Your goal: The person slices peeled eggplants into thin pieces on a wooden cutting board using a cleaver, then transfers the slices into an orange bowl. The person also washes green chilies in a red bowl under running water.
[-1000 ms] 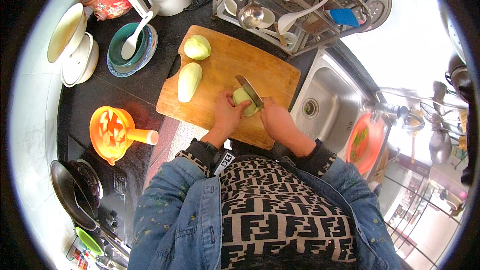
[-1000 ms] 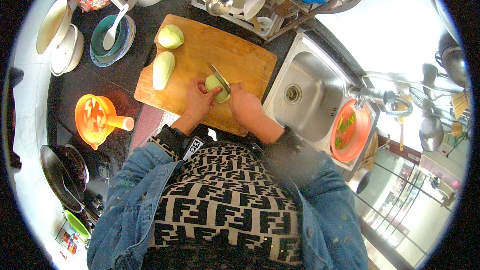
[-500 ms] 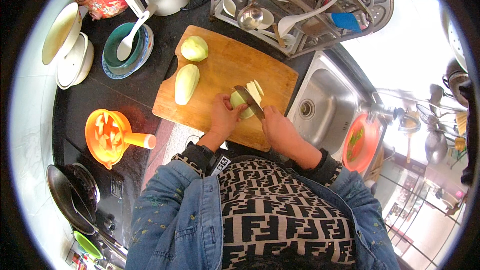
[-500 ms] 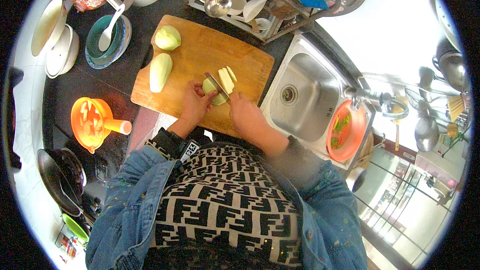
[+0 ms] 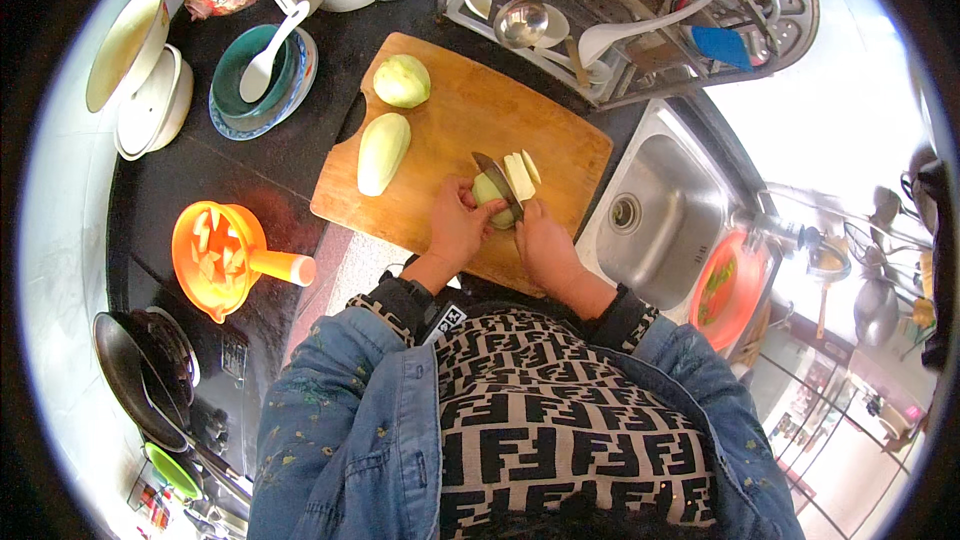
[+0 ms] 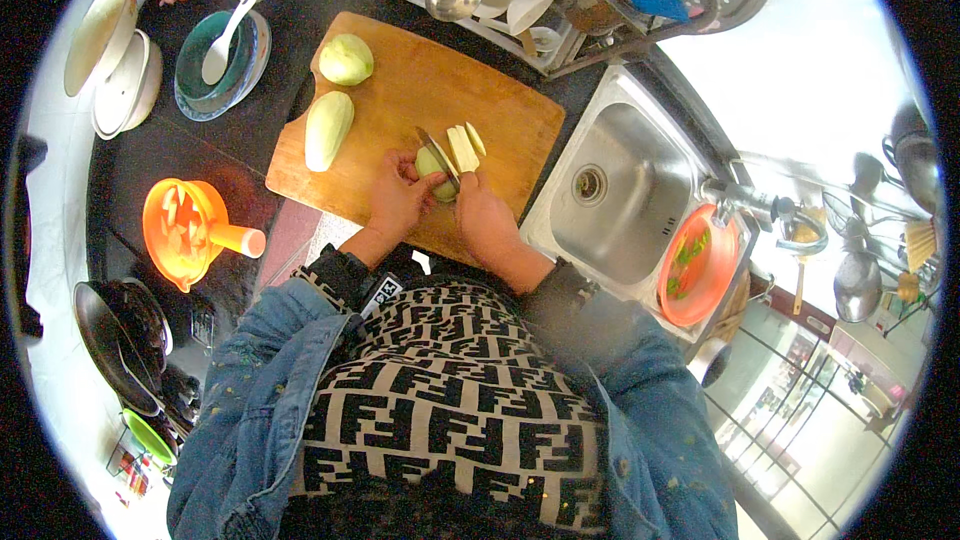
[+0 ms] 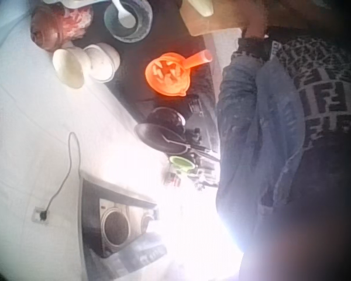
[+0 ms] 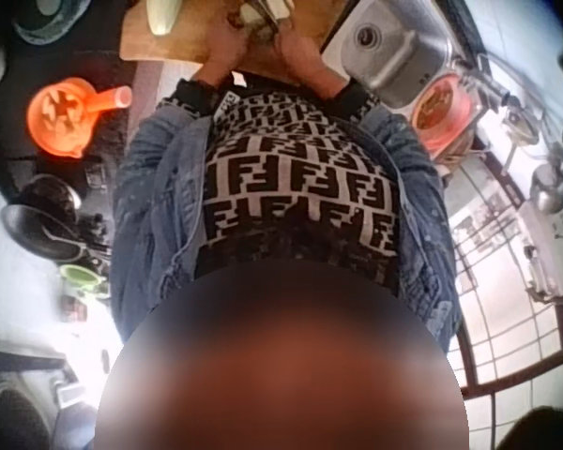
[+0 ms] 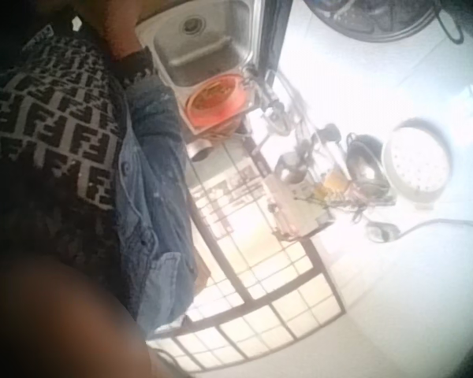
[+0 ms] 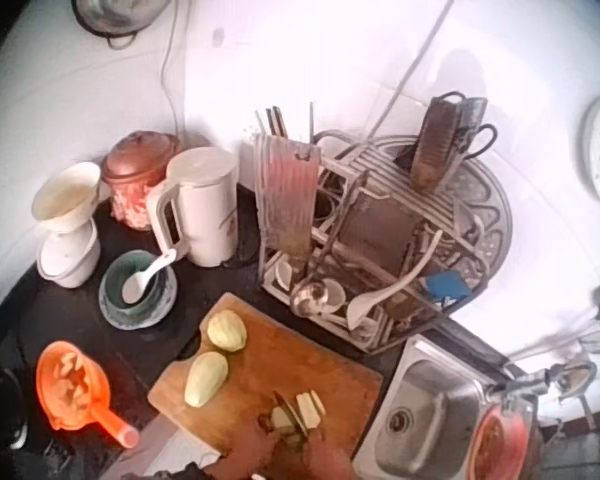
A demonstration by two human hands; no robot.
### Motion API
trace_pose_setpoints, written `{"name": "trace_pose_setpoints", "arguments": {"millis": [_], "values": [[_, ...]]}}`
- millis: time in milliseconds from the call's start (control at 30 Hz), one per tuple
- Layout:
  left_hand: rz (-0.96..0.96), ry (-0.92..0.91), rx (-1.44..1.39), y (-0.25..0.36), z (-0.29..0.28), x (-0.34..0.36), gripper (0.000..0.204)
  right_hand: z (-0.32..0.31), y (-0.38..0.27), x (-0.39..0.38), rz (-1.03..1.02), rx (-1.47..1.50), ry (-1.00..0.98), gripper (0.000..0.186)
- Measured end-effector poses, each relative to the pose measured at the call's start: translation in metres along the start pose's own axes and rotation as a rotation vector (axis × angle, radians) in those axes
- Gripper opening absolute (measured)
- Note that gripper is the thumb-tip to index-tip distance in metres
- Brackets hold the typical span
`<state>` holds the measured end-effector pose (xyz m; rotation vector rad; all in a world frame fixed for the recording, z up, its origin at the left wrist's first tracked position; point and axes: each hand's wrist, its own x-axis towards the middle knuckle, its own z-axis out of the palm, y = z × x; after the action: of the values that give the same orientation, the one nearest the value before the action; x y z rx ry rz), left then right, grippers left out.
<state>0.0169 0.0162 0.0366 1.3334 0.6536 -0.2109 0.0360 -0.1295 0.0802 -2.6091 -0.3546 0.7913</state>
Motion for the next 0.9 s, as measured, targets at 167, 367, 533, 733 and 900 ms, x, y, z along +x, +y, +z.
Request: {"name": "trace_pose_setpoints", "arguments": {"millis": [167,367,533,733,900], "values": [[0.049,0.046,0.089,-0.001,0.001,0.000,0.043,-0.019,-0.001,-0.003,-0.210,-0.125,0.077,0.019],[0.021,-0.052,-0.100,-0.008,-0.006,-0.001,0.045,-0.042,-0.014,-0.032,-0.109,-0.087,0.022,0.021],[0.037,-0.067,-0.104,-0.014,-0.014,0.000,0.043,-0.042,-0.023,-0.040,-0.150,-0.160,0.030,0.019],[0.057,-0.083,-0.071,-0.021,-0.013,0.005,0.038,-0.035,-0.022,-0.029,-0.123,-0.146,-0.017,0.020],[0.029,-0.088,-0.078,-0.024,-0.011,0.007,0.035,-0.035,-0.018,-0.020,-0.185,-0.137,-0.029,0.015]]}}
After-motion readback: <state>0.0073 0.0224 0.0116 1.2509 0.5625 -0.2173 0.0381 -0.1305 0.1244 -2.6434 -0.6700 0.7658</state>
